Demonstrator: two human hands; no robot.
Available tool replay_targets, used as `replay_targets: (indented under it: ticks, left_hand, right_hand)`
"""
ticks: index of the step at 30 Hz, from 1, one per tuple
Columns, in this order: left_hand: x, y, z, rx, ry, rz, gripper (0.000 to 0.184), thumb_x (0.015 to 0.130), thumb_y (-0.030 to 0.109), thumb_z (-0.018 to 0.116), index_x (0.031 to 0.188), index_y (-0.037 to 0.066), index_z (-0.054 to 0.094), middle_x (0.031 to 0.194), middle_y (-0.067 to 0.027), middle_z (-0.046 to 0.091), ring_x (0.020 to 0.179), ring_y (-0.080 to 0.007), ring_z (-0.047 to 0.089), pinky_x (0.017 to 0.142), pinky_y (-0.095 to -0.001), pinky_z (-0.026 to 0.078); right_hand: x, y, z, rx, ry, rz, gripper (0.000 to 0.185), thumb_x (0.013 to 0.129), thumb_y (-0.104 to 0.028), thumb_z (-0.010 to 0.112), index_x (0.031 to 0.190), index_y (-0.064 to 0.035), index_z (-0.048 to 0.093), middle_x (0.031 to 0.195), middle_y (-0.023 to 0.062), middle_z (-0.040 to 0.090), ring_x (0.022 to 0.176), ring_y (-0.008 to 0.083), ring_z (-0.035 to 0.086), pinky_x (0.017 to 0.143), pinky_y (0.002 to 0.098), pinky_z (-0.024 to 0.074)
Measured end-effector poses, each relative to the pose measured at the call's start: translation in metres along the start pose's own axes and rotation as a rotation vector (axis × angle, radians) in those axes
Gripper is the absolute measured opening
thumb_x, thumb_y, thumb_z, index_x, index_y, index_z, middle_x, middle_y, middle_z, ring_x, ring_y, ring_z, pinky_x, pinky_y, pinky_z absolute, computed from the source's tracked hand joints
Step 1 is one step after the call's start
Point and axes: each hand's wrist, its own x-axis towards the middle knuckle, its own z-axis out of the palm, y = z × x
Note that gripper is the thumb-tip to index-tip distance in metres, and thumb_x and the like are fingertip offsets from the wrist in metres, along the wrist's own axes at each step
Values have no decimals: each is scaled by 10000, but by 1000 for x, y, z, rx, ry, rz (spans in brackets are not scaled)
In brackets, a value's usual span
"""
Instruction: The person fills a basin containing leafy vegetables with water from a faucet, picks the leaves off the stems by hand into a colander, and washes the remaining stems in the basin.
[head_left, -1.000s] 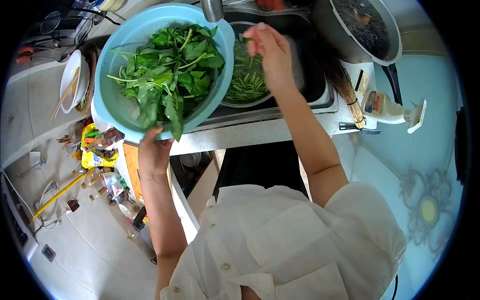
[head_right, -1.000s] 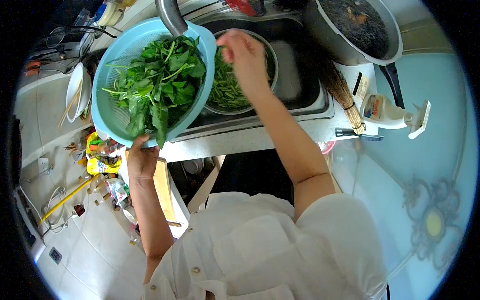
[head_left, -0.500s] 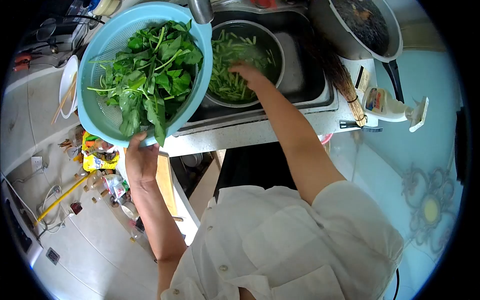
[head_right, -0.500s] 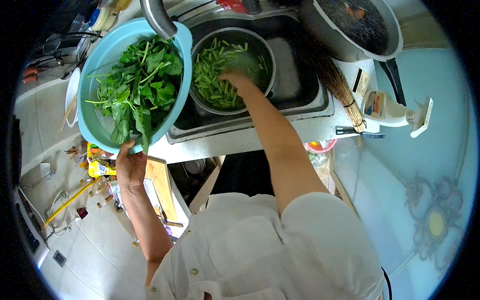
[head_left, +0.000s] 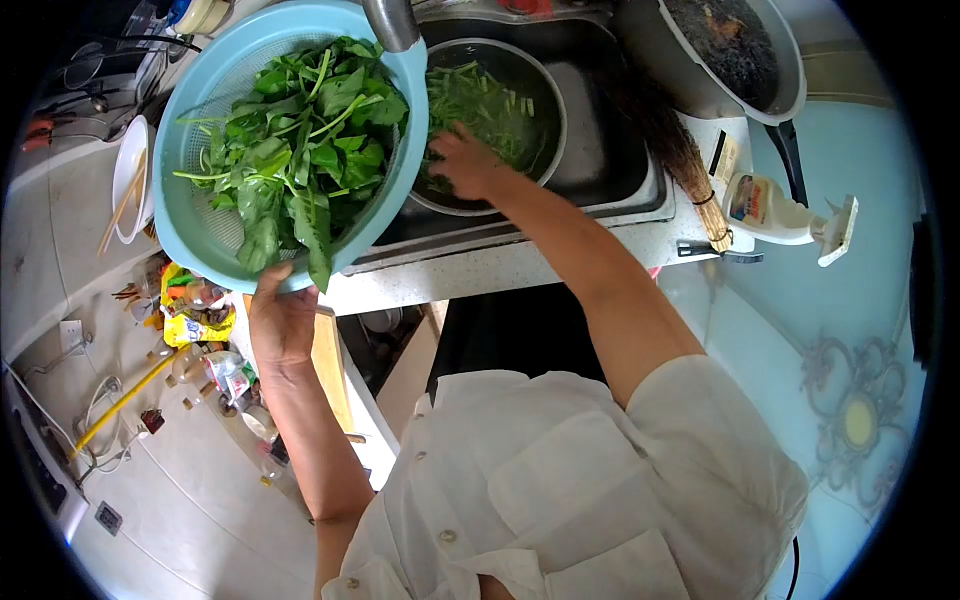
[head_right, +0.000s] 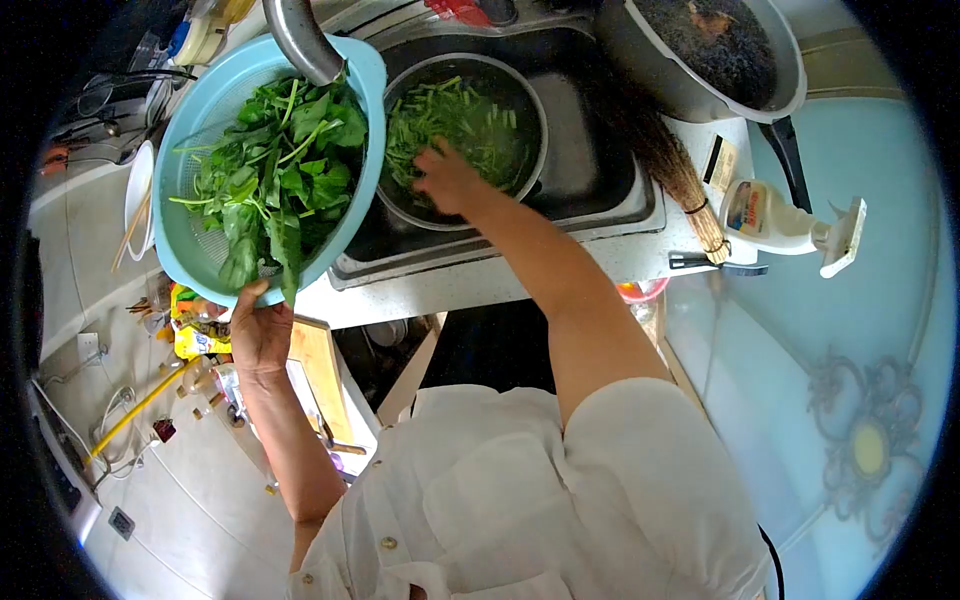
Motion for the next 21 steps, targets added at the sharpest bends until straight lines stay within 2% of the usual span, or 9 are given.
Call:
replay_targets:
  ticks: [4, 7, 9, 11, 14, 17, 18, 20, 21]
  left_hand:
    - [-1, -1, -1, 5, 14, 4, 294, 781, 33, 609, 1063, 59, 534, 971, -59, 610, 868, -198, 600, 721, -329, 510]
    - [-2, -1, -5, 8, 24, -4, 297, 778, 35, 614, 1062, 67, 536, 960, -50, 612, 859, -185, 601, 691, -316, 509]
    - [-2, -1, -8, 20, 54, -6, 300, 776, 34, 614, 1064, 66, 535, 961, -52, 612, 856, -181, 601, 671, -305, 510]
    - [-2, -1, -7, 16, 50, -6, 303, 776, 33, 614, 1066, 64, 533, 959, -53, 611, 855, -181, 602, 668, -302, 513]
    - [-3, 2, -4, 17, 29, -11, 307, 776, 32, 613, 1070, 59, 529, 962, -55, 608, 855, -183, 601, 668, -300, 515]
    - [-5, 1, -4, 8, 27, -5, 310, 777, 32, 614, 1073, 55, 527, 975, -56, 602, 860, -186, 598, 672, -303, 513]
    - [-4, 0, -3, -1, 29, 6, 312, 777, 32, 614, 1075, 53, 525, 982, -58, 598, 862, -188, 597, 674, -303, 511]
    - [-4, 0, 2, -3, 36, 16, 313, 777, 31, 613, 1076, 52, 526, 989, -57, 596, 864, -189, 595, 678, -305, 509]
    - [-3, 0, 3, -8, 52, 25, 313, 776, 30, 612, 1077, 52, 526, 996, -56, 593, 866, -191, 594, 682, -307, 507]
  right_hand:
    - [-13, 14, -45, -136, -127, 307, 375, 780, -153, 635, 1153, -188, 616, 1370, 156, 362, 1302, 307, 273, 1083, 489, 195]
    - [1, 42, -43, 61, -20, 546, 413, 742, -187, 663, 1152, -189, 609, 1359, 141, 357, 1272, 375, 270, 1022, 584, 242]
    - [4, 42, -31, 146, 548, 618, 478, 760, -241, 678, 1222, -233, 556, 1373, 148, 335, 1268, 428, 250, 997, 609, 264]
    - [7, 44, -28, 157, 489, 640, 513, 781, -291, 665, 1269, -276, 508, 1422, 132, 279, 1293, 433, 212, 1007, 620, 241]
    - [14, 28, -54, 77, -346, 459, 548, 834, -424, 552, 1306, -156, 479, 1449, 116, 275, 1322, 377, 231, 1024, 634, 197]
    - [18, 2, -108, -118, -651, 465, 587, 851, -433, 516, 1336, -109, 442, 1423, 138, 317, 1324, 369, 242, 1005, 668, 180]
    - [31, -1, -99, -118, -651, 467, 587, 851, -433, 516, 1336, -109, 442, 1423, 138, 317, 1324, 369, 242, 1005, 668, 180]
    - [59, -2, -65, -34, -199, 462, 590, 855, -413, 516, 1365, -138, 401, 1451, 125, 262, 1326, 396, 223, 975, 707, 169]
    - [62, -6, -54, -33, -200, 467, 590, 855, -413, 516, 1365, -138, 401, 1451, 125, 262, 1326, 396, 223, 975, 707, 169]
